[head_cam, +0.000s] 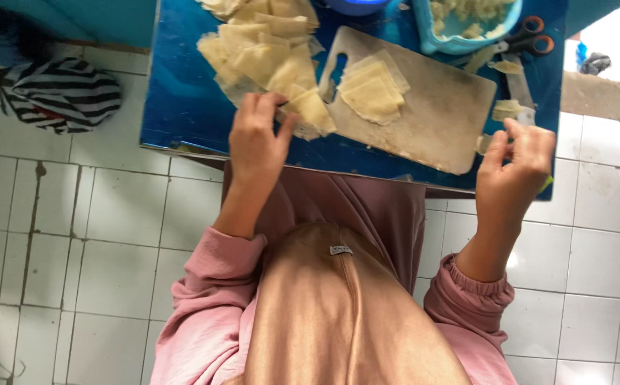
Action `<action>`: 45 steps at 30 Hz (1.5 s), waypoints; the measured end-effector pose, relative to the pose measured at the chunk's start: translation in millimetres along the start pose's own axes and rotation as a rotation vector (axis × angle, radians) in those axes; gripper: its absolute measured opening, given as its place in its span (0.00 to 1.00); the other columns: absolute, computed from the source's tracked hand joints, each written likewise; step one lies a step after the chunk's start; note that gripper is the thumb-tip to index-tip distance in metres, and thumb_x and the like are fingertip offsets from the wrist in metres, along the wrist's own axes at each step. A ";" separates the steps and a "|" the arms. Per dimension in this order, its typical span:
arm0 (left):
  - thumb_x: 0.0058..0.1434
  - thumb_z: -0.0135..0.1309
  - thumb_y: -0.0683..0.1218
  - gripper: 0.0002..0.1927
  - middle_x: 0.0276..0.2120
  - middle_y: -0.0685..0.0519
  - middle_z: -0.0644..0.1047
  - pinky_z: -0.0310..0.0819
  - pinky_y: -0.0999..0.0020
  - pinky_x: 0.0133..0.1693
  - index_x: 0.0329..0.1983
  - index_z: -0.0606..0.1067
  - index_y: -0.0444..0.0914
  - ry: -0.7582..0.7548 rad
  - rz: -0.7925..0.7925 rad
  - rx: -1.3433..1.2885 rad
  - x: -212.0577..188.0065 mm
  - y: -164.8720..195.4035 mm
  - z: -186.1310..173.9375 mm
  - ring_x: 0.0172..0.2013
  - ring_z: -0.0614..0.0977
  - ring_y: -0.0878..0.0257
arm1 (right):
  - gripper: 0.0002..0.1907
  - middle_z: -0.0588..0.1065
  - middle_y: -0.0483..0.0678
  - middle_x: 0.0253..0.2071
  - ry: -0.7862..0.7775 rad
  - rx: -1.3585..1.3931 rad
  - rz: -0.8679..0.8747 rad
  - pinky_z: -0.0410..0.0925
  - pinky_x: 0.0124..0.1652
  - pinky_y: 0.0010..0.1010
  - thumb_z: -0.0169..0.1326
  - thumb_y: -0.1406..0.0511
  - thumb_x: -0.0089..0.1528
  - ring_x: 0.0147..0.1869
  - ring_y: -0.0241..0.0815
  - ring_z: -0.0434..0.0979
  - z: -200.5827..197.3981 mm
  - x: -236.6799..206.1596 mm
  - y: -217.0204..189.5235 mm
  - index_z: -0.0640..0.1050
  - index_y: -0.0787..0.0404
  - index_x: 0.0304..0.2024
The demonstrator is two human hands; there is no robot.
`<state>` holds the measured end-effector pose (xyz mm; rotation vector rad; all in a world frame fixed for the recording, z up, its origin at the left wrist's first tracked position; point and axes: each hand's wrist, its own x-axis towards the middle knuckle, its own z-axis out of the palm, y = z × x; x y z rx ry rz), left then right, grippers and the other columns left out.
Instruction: The person sits at a small table and assembles filled snack packets from thin square wrappers. They pick up a wrapper, spoon a brown filling from a blue bowl onto it, fold the wrapper over the filling, and set the finished packet aside, repeating the cycle with more wrappers.
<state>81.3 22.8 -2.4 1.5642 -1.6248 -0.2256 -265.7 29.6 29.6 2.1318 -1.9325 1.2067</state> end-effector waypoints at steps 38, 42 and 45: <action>0.65 0.58 0.44 0.07 0.40 0.47 0.76 0.76 0.57 0.37 0.45 0.80 0.40 -0.257 -0.091 -0.156 88.5 -52.0 -69.3 0.37 0.81 0.47 | 0.07 0.79 0.43 0.37 -0.939 0.878 0.236 0.74 0.36 0.23 0.57 0.69 0.67 0.37 0.28 0.79 195.7 134.6 -144.2 0.79 0.67 0.47; 0.68 0.58 0.44 0.06 0.44 0.47 0.76 0.77 0.58 0.39 0.46 0.77 0.40 -0.157 -0.147 -0.110 90.7 -46.0 -60.9 0.40 0.82 0.47 | 0.06 0.79 0.44 0.36 -0.843 0.852 0.209 0.73 0.35 0.21 0.57 0.71 0.68 0.36 0.29 0.79 186.2 136.5 -138.7 0.79 0.68 0.46; 0.69 0.58 0.45 0.15 0.50 0.47 0.75 0.78 0.62 0.43 0.56 0.74 0.36 -0.029 -0.053 -0.316 90.6 -41.1 -53.5 0.43 0.81 0.52 | 0.06 0.78 0.44 0.36 -0.869 0.916 0.250 0.73 0.36 0.22 0.58 0.71 0.68 0.37 0.29 0.80 183.4 137.7 -142.1 0.79 0.69 0.46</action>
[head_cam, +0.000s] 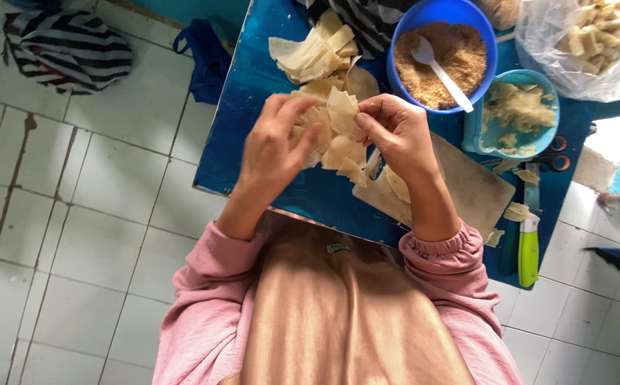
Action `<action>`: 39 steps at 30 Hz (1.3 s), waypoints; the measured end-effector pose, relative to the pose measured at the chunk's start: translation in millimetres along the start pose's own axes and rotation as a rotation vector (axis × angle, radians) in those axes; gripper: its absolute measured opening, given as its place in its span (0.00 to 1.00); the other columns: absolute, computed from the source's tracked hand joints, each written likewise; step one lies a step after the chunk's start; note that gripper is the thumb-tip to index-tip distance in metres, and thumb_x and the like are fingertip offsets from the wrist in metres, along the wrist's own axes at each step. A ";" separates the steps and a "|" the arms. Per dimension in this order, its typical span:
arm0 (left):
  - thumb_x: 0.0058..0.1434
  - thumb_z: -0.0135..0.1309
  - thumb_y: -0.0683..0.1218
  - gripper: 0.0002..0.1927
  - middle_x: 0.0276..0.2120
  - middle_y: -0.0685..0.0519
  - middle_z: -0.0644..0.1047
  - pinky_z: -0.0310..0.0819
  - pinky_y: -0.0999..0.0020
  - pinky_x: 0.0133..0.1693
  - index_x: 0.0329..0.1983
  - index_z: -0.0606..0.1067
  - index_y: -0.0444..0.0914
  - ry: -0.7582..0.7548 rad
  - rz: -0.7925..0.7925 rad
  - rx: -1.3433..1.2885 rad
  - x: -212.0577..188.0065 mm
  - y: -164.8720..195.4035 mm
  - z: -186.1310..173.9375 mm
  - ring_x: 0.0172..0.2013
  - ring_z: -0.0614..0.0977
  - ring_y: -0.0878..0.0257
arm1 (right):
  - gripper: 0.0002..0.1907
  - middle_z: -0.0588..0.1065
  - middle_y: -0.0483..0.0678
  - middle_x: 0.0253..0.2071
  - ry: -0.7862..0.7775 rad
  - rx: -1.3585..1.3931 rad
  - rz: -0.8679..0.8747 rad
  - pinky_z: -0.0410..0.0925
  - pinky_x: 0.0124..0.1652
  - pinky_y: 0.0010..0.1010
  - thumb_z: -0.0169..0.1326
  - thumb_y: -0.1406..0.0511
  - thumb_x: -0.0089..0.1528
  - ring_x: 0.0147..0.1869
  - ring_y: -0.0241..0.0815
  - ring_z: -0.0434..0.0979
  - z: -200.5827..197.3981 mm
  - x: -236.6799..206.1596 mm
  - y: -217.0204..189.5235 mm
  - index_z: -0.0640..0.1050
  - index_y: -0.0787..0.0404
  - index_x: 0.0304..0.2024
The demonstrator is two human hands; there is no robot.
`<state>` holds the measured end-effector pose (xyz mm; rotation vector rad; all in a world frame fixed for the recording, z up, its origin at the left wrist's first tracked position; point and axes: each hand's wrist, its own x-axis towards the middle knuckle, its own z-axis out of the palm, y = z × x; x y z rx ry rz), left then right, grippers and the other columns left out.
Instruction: The person sits at a small table and assembles filled snack packets from thin square wrappers. They pick up a wrapper, spoon a brown filling from a blue bowl onto it, fold the wrapper over the filling, and set the finished packet aside, repeating the cycle with more wrappers.
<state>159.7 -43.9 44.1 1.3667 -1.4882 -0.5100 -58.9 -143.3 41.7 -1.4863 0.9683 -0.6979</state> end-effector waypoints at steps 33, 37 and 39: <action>0.69 0.58 0.41 0.20 0.53 0.43 0.72 0.79 0.68 0.37 0.63 0.71 0.36 0.172 -0.038 0.093 -11.7 -5.7 27.2 0.34 0.80 0.59 | 0.10 0.75 0.53 0.40 -0.096 -0.555 -0.301 0.71 0.43 0.35 0.57 0.76 0.57 0.44 0.49 0.77 -14.0 -9.0 -15.1 0.75 0.66 0.41; 0.81 0.53 0.46 0.12 0.51 0.53 0.77 0.82 0.73 0.45 0.64 0.73 0.44 0.132 -0.106 -0.058 -25.5 -0.9 41.3 0.42 0.85 0.64 | 0.09 0.78 0.52 0.41 0.021 0.143 -0.044 0.76 0.39 0.30 0.58 0.74 0.65 0.40 0.39 0.82 -17.6 -11.9 -15.4 0.72 0.66 0.46; 0.82 0.47 0.50 0.21 0.62 0.47 0.73 0.74 0.70 0.59 0.73 0.63 0.40 -0.005 -0.124 -0.501 -30.0 5.1 51.4 0.57 0.78 0.60 | 0.11 0.79 0.53 0.43 0.035 0.427 -0.039 0.79 0.40 0.33 0.58 0.73 0.66 0.41 0.40 0.84 -7.0 -18.4 -14.9 0.70 0.66 0.47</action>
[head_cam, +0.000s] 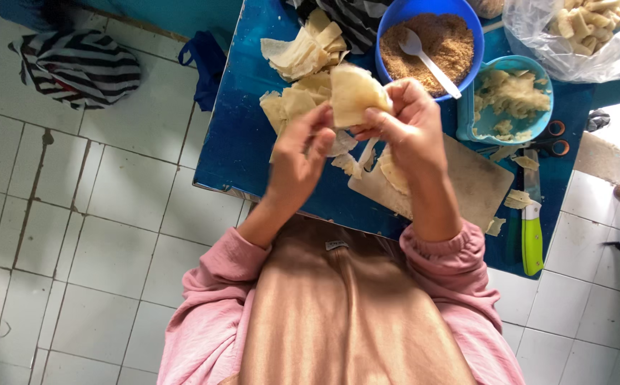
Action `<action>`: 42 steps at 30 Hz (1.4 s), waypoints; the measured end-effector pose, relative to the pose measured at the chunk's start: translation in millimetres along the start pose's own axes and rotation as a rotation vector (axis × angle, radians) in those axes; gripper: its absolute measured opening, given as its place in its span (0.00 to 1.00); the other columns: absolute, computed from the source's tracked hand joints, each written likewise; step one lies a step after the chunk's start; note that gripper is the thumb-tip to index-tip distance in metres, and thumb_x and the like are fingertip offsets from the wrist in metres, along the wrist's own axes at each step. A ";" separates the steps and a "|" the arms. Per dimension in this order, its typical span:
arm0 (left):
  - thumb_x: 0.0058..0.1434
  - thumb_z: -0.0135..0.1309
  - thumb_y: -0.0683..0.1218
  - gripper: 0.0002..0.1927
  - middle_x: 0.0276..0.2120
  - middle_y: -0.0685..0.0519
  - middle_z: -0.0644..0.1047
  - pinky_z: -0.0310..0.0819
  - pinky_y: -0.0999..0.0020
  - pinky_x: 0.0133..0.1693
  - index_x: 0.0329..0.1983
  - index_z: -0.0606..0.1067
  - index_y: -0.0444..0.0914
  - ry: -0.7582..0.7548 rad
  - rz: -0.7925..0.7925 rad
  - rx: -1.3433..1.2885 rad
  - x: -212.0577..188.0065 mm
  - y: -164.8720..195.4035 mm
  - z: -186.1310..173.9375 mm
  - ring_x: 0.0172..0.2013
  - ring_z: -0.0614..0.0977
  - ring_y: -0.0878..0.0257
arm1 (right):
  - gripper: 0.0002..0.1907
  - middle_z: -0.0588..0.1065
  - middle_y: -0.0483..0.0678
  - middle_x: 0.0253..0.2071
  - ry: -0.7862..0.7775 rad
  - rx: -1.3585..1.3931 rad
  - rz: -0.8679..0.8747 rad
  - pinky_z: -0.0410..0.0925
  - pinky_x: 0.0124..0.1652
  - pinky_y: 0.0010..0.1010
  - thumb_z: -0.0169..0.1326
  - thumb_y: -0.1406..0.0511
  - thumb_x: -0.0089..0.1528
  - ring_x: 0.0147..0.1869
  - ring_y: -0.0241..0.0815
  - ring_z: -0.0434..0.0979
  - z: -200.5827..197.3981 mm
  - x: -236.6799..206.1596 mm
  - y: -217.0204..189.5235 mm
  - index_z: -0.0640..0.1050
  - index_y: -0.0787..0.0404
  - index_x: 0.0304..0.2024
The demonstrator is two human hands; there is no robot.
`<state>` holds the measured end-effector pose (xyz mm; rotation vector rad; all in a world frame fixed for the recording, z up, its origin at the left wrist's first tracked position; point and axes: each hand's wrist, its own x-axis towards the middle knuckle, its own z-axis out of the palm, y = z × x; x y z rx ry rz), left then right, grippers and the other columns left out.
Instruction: The person sits at a small table and assembles filled snack packets from thin square wrappers. They pick up a wrapper, spoon a brown filling from a blue bowl onto it, fold the wrapper over the filling, and set the finished packet aside, repeating the cycle with more wrappers.
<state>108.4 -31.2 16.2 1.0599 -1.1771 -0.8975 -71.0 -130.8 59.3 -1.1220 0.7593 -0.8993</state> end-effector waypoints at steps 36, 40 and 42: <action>0.71 0.54 0.43 0.38 0.67 0.44 0.68 0.74 0.64 0.61 0.80 0.51 0.39 -0.317 -0.370 -0.567 11.9 -4.7 -32.5 0.62 0.75 0.58 | 0.09 0.73 0.54 0.43 -0.168 -1.027 -0.482 0.70 0.48 0.36 0.63 0.74 0.55 0.48 0.51 0.76 29.1 -37.5 -9.0 0.77 0.65 0.36; 0.64 0.56 0.36 0.36 0.66 0.46 0.70 0.76 0.66 0.58 0.76 0.60 0.39 -0.241 -0.347 -0.373 14.9 1.6 -34.0 0.62 0.78 0.56 | 0.06 0.76 0.53 0.48 -0.052 -0.737 -0.416 0.71 0.53 0.34 0.60 0.75 0.59 0.53 0.46 0.76 12.8 -33.5 -6.7 0.75 0.66 0.36; 0.65 0.59 0.36 0.32 0.63 0.45 0.73 0.76 0.65 0.59 0.72 0.66 0.38 -0.207 -0.166 0.034 16.8 5.3 -34.6 0.61 0.79 0.54 | 0.05 0.78 0.52 0.46 0.003 -0.400 -0.228 0.73 0.51 0.31 0.58 0.75 0.63 0.49 0.42 0.78 4.7 -31.2 -4.8 0.74 0.65 0.38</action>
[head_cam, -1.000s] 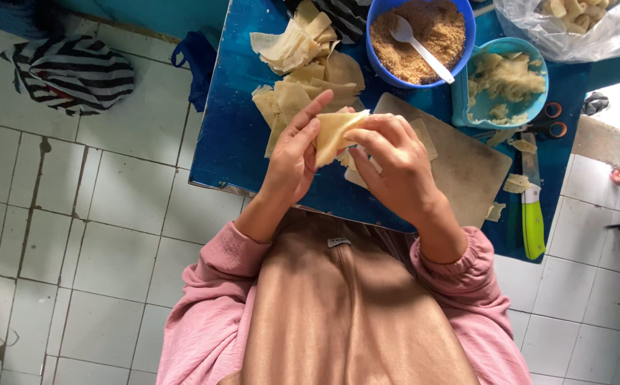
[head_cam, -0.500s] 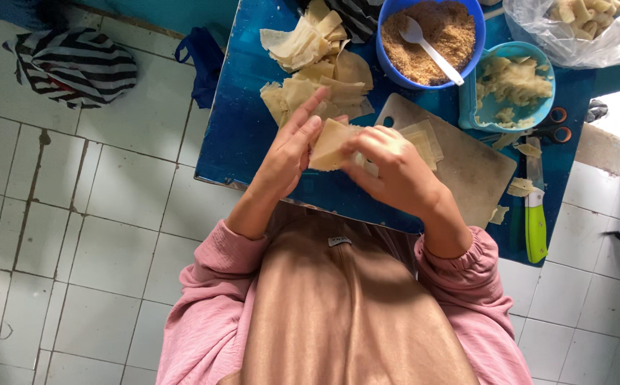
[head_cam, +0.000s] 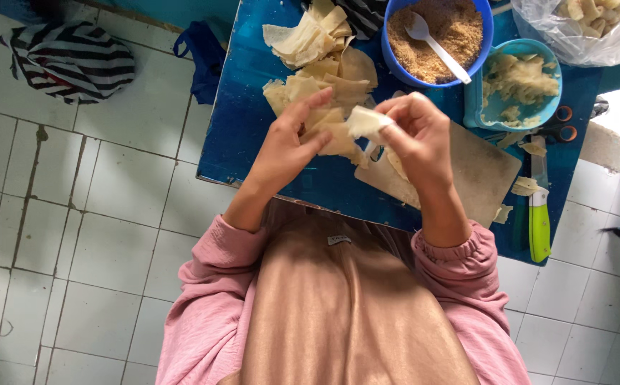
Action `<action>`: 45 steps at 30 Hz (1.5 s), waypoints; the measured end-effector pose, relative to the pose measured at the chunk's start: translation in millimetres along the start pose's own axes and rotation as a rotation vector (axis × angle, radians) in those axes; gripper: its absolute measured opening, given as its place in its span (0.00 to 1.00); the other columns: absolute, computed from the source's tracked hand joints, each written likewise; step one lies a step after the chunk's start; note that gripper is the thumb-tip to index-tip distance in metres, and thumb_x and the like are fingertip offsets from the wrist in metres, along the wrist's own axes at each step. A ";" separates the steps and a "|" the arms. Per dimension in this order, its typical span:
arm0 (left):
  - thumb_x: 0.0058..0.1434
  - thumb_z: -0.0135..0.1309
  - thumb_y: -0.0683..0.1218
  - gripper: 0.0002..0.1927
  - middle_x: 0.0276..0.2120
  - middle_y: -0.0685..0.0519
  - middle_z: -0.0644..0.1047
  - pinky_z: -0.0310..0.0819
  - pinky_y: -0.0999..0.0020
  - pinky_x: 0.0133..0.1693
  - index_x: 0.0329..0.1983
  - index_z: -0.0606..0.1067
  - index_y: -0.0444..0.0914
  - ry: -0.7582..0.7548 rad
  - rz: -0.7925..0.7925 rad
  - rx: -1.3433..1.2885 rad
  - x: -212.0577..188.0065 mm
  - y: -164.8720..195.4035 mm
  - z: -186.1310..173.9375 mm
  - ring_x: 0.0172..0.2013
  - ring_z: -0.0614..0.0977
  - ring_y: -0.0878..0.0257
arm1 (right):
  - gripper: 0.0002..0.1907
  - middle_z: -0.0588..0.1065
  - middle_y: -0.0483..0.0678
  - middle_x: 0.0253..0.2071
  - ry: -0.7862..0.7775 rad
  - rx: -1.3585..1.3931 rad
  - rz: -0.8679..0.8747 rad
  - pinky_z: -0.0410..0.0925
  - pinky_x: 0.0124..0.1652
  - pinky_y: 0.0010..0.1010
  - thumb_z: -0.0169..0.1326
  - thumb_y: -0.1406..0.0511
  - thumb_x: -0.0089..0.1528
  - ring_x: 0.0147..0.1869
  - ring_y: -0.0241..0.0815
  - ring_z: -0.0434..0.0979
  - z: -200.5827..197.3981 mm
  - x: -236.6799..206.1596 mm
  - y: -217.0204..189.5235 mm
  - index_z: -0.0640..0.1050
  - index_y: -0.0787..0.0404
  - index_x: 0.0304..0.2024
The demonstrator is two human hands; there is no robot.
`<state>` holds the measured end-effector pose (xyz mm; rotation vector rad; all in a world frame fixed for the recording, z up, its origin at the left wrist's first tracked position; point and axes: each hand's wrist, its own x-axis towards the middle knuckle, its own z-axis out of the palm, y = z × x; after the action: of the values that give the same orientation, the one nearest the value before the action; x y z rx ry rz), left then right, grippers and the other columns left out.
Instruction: The person sits at a small table and assembles filled snack packets from thin square wrappers. They pick up a wrapper, spoon a brown filling from a blue bowl onto it, fold the wrapper over the filling, and set the finished packet aside, repeating the cycle with more wrappers.
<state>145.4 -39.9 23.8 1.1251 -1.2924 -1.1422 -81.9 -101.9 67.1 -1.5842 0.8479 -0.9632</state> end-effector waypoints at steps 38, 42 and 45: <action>0.68 0.58 0.46 0.09 0.37 0.46 0.81 0.77 0.60 0.34 0.48 0.75 0.38 -0.062 0.172 0.560 -28.9 -0.3 122.5 0.35 0.83 0.48 | 0.08 0.73 0.53 0.35 0.347 -0.954 0.069 0.68 0.39 0.43 0.62 0.72 0.62 0.38 0.54 0.75 -12.6 -122.8 7.4 0.77 0.67 0.44; 0.67 0.59 0.49 0.14 0.30 0.47 0.79 0.74 0.61 0.28 0.52 0.76 0.39 0.002 0.133 0.576 -31.9 7.2 111.7 0.26 0.81 0.51 | 0.11 0.73 0.54 0.40 0.333 -1.088 0.012 0.68 0.44 0.47 0.63 0.71 0.60 0.45 0.57 0.75 -8.0 -114.5 -5.6 0.77 0.65 0.44; 0.74 0.56 0.48 0.09 0.35 0.49 0.79 0.75 0.67 0.32 0.52 0.76 0.41 0.193 0.225 0.431 -34.0 9.4 87.7 0.28 0.82 0.59 | 0.09 0.74 0.53 0.43 0.266 -1.019 -0.090 0.68 0.48 0.45 0.63 0.72 0.61 0.48 0.56 0.75 0.0 -103.0 -14.1 0.77 0.61 0.42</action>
<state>58.7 -2.6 27.9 1.3237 -1.5072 -0.5859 -125.1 -7.4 64.3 -2.3802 1.6257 -0.8485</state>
